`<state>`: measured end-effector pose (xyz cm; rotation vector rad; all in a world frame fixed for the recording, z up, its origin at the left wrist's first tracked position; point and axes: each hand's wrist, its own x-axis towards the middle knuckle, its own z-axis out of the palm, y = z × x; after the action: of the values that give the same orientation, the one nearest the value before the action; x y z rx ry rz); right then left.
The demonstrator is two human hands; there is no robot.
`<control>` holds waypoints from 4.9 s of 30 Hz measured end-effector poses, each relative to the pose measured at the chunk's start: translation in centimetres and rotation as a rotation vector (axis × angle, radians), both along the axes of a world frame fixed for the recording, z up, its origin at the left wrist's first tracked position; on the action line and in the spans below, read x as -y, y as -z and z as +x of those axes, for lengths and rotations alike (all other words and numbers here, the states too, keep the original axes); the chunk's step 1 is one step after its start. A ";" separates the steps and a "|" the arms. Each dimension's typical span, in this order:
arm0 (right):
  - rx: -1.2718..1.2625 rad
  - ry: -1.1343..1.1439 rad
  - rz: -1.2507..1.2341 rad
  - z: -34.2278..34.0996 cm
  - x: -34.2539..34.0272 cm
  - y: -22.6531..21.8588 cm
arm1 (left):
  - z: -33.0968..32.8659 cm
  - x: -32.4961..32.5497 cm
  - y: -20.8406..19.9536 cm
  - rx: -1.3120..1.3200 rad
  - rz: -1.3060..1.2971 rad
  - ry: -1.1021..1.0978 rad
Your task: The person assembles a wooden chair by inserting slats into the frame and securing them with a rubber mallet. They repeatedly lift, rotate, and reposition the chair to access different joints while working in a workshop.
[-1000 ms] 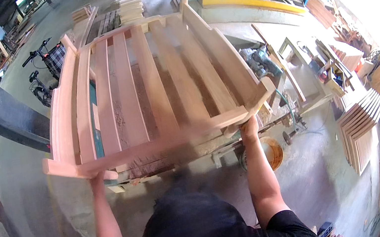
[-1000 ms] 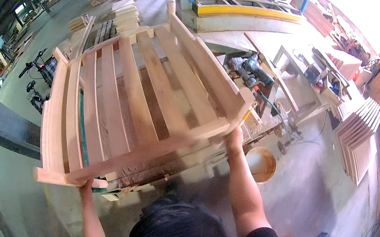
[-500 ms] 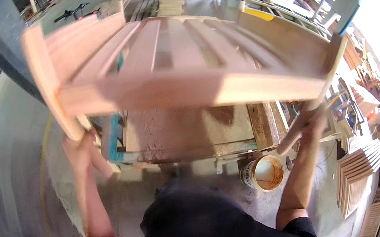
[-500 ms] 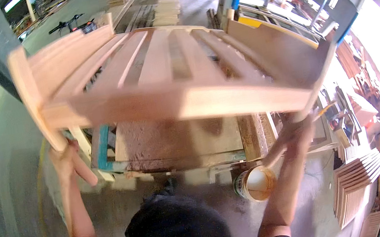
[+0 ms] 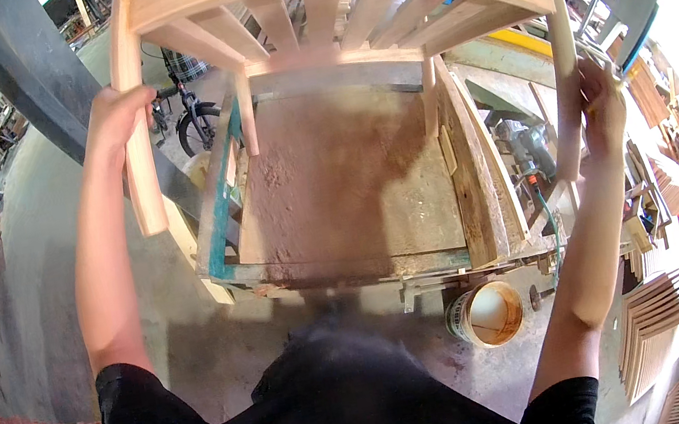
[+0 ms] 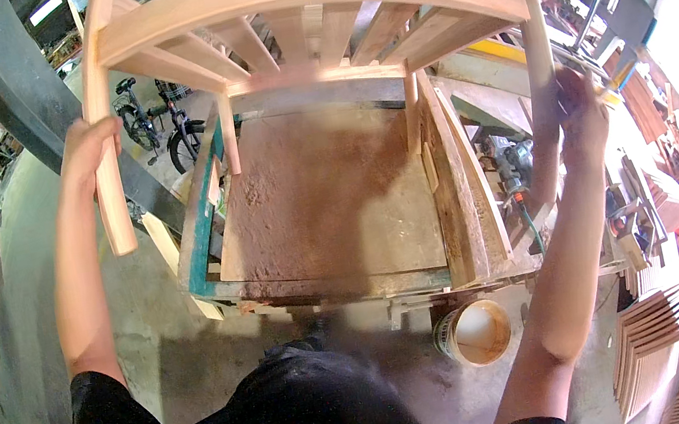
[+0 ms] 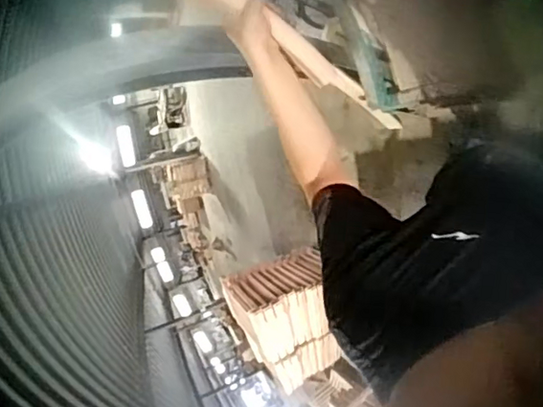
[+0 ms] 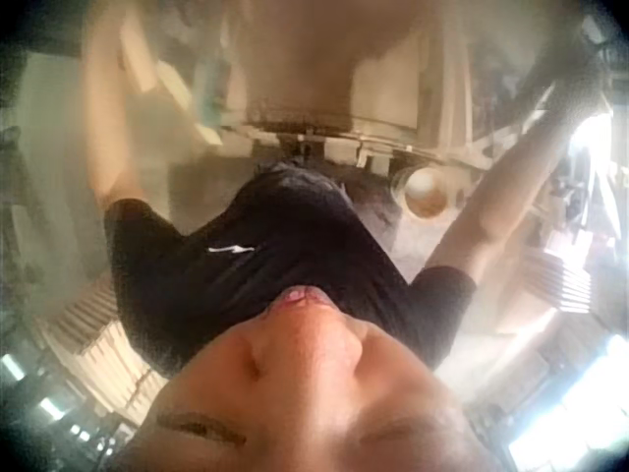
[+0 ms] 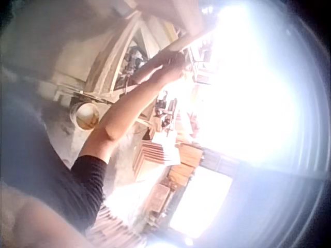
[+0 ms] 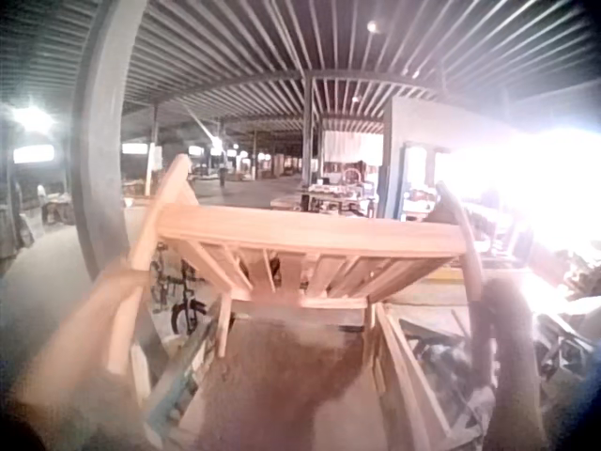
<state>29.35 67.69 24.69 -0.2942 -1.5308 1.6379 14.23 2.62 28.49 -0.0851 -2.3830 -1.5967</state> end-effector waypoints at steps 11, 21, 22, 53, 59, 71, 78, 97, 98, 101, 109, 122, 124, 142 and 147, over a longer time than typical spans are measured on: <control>0.327 0.230 -0.585 6.5 1.6 23.7 | -11.9 1.3 -2.4 -0.079 -0.182 0.115; 0.546 -0.054 -0.530 -9.5 18.9 34.8 | -14.1 -1.9 -5.3 -0.060 -0.100 0.190; 0.513 -0.077 -0.484 -11.3 19.2 36.1 | -14.6 -1.7 -5.4 -0.048 -0.105 0.187; 0.602 -0.407 0.333 -57.5 43.4 39.5 | -13.5 -3.6 -5.5 0.049 -0.352 -0.220; 0.688 -0.430 0.307 -54.6 44.8 33.1 | -12.5 -2.9 -5.5 0.052 -0.378 -0.238; 0.572 -0.419 0.346 -50.7 43.0 34.5 | -12.4 -3.3 -6.2 0.118 -0.275 -0.217; 0.322 -0.510 0.306 -54.4 42.5 37.0 | -14.3 -3.9 -7.0 0.078 -0.166 -0.160; 0.575 -0.265 0.273 -20.9 25.2 28.5 | -20.4 -0.5 -6.5 0.029 -0.141 0.054; 0.621 -0.162 0.295 -18.4 22.7 27.7 | -20.7 -0.6 -6.4 0.048 -0.144 0.070; 0.550 0.160 0.229 -12.2 14.6 27.7 | -22.1 -0.7 -6.5 0.057 -0.147 0.099; 0.360 0.227 0.185 -6.6 7.8 23.3 | -23.2 1.2 -6.0 0.059 -0.135 0.156; -0.065 0.273 0.170 -22.8 10.0 2.2 | -20.1 0.9 -4.9 0.001 -0.101 0.103; -0.066 0.281 0.163 -23.3 9.6 1.8 | -19.6 0.5 -4.8 -0.009 -0.090 0.104; 0.247 0.293 0.202 -18.5 4.4 20.6 | -19.2 -0.6 -5.0 0.010 -0.139 0.092; 0.868 0.499 0.484 -3.7 -1.1 32.1 | -17.7 1.0 -4.9 0.007 -0.128 0.136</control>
<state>25.66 68.79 -7.41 -1.1120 -2.1815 0.7097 -3.50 1.58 33.41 -0.2724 -2.5320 -1.5008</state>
